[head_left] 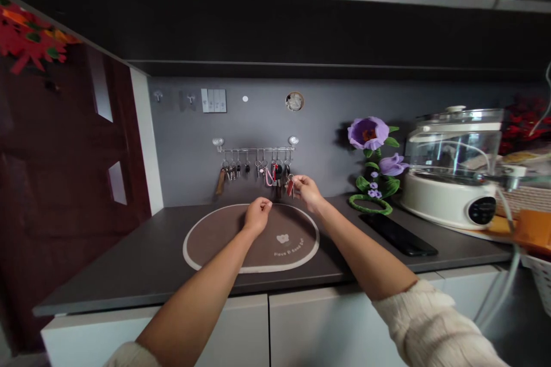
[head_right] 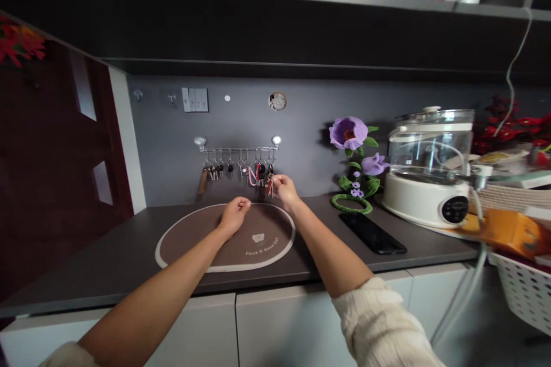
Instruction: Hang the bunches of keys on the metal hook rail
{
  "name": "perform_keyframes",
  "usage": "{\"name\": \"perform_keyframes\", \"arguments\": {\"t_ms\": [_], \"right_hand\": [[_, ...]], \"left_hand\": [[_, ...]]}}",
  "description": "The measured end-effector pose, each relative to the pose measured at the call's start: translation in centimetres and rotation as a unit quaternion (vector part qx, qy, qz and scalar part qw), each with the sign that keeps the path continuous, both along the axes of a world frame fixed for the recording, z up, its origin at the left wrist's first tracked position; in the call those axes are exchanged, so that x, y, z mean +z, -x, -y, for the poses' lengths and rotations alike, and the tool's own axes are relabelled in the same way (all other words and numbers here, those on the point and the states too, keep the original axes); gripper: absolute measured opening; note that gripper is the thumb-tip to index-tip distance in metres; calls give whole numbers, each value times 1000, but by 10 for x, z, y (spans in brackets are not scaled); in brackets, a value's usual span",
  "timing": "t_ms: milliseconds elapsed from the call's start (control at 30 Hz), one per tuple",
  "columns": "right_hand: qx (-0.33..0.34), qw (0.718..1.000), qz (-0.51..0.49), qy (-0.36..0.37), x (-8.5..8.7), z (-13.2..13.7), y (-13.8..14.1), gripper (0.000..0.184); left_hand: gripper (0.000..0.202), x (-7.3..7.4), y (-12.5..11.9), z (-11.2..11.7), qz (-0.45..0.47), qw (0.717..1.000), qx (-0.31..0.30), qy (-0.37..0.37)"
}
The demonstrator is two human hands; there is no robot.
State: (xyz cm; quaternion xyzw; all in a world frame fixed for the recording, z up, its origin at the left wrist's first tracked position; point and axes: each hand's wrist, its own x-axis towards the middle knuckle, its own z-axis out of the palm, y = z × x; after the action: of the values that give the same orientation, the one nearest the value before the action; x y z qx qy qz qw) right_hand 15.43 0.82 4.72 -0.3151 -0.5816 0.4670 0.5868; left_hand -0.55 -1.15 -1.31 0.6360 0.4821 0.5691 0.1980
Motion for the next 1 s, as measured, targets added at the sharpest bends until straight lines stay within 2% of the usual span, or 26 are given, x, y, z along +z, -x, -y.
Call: {"name": "perform_keyframes", "arguments": {"t_ms": [233,433,700,1000], "right_hand": [[-73,997,-11,16,40,-29,-9,9],[-124,991,15,39,60,-48,-7,16],[-158,985,38,63,67,-64,-6,13],[-169,981,55,73,58,-69,-9,12]], "left_hand": [[14,-3,0,-1,-61,998,32,16],[14,-6,1,-5,-48,998,48,15],[15,-5,1,-5,-42,998,42,20],[17,-5,1,-5,-53,997,42,25]]}}
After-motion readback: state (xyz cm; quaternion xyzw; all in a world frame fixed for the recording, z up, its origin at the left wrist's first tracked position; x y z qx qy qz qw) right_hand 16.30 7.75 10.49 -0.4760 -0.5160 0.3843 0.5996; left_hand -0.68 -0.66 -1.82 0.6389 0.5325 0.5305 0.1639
